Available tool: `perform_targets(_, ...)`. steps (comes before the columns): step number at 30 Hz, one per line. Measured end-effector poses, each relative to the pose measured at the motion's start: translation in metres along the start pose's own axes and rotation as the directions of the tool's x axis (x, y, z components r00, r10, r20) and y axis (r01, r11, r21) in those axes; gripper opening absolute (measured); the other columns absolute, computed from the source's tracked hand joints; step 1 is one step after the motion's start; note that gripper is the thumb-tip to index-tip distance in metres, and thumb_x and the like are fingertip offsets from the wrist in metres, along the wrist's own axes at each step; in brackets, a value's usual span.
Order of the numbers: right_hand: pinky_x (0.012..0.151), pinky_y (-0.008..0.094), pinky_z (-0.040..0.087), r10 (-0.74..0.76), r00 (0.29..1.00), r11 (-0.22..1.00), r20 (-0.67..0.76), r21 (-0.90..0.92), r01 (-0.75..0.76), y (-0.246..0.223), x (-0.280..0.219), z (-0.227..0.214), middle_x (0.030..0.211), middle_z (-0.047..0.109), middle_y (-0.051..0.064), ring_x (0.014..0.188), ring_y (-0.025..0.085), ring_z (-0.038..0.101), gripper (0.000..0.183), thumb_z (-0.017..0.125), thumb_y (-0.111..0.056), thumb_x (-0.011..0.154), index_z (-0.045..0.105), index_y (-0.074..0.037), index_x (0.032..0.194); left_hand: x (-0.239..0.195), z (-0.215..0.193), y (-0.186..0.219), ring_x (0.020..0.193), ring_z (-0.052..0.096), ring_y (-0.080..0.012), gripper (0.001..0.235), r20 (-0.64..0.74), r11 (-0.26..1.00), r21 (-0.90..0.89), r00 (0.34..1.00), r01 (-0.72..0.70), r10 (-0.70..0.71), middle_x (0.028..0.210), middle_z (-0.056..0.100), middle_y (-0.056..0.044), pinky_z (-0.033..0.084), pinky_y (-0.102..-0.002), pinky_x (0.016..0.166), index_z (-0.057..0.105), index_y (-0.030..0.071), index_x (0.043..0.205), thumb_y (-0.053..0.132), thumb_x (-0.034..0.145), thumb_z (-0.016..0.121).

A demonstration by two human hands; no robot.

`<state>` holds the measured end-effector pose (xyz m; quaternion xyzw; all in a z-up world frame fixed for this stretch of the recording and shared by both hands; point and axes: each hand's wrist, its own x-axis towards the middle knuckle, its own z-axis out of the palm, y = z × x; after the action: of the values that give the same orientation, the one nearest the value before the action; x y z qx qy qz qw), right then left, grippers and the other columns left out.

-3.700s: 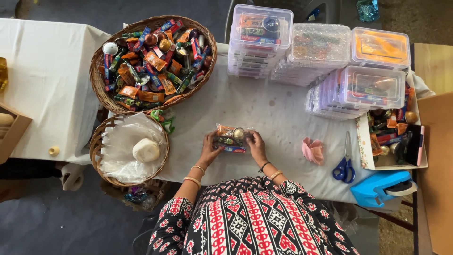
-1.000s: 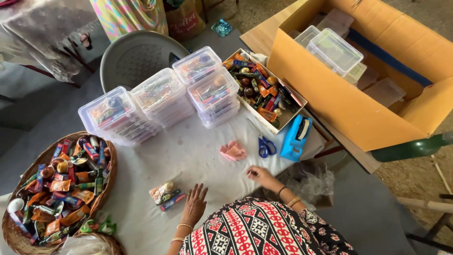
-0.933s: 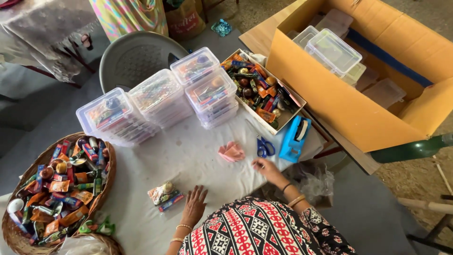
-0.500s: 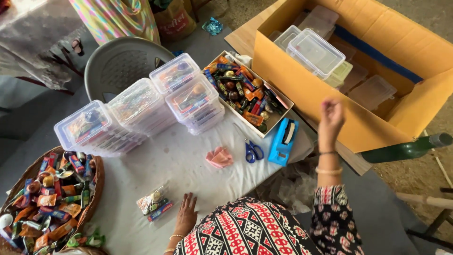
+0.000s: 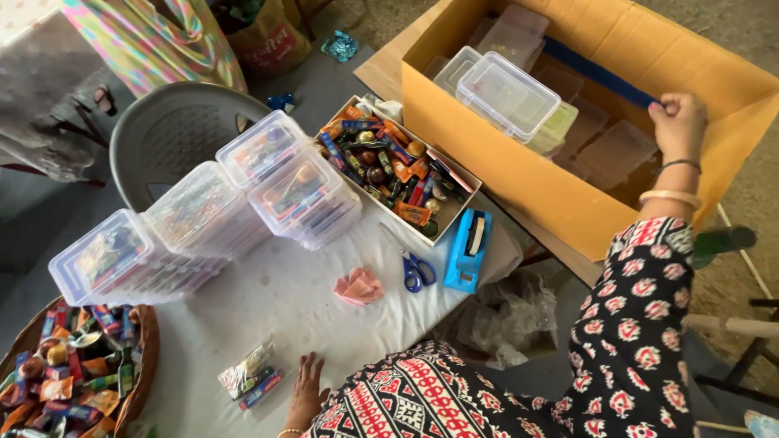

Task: Sorting small retail items from baskets and packaging them into plastic bags and storage boxes.

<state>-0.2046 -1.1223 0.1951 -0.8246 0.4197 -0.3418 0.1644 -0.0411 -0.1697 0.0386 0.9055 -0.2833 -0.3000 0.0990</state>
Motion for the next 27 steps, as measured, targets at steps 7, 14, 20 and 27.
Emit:
perform_targets(7, 0.103, 0.051, 0.050, 0.418, 0.721, 0.895, 0.553, -0.388, -0.221, 0.064, -0.029, 0.023, 0.138, 0.066, 0.025, 0.123, 0.042, 0.063, 0.063, 0.074, -0.046, 0.092, 0.066, -0.006, 0.140, 0.008, 0.003, -0.003, 0.155, 0.009, -0.0311, 0.088, 0.036, 1.000, -0.011, 0.999, 0.028, -0.027, 0.163, 0.018, -0.005, 0.026, -0.043, 0.124, 0.041, 0.018, 0.150, 0.013, 0.074, 0.085)
perform_targets(14, 0.113, 0.049, 0.037, 0.386, 0.485, 0.907, 0.785, -0.420, -0.043, -0.038, -0.046, 0.013, 0.154, 0.046, 0.020, 0.140, 0.038, 0.043, 0.081, 0.071, -0.054, 0.088, 0.048, -0.011, 0.153, 0.017, 0.035, -0.024, 0.153, 0.014, -0.0370, 0.091, -0.086, 1.000, -0.014, 0.996, -0.026, 0.025, 0.159, 0.023, -0.008, 0.030, -0.046, 0.121, 0.046, 0.016, 0.145, 0.016, 0.065, 0.089)
perform_targets(20, 0.107, 0.049, 0.039, 0.208, 0.480, 0.945, 0.852, -0.301, 0.125, -0.076, -0.026, 0.052, 0.150, 0.046, 0.023, 0.133, 0.039, 0.045, 0.077, 0.070, -0.050, 0.091, 0.047, -0.008, 0.151, 0.012, 0.029, 0.000, 0.154, 0.012, -0.0349, 0.088, -0.086, 0.996, -0.026, 0.993, 0.080, -0.082, 0.159, 0.023, -0.007, 0.024, -0.050, 0.124, 0.044, 0.015, 0.145, 0.018, 0.069, 0.088)
perform_targets(27, 0.101, 0.049, 0.041, 0.058, 0.436, 0.957, 0.898, -0.174, 0.232, -0.049, -0.046, 0.079, 0.146, 0.046, 0.026, 0.125, 0.041, 0.047, 0.072, 0.069, -0.044, 0.095, 0.046, -0.004, 0.150, 0.007, 0.013, 0.016, 0.156, 0.007, -0.0324, 0.085, -0.045, 0.990, -0.046, 0.990, 0.134, -0.136, 0.162, 0.019, -0.007, 0.020, -0.049, 0.125, 0.041, 0.014, 0.147, 0.016, 0.074, 0.084)
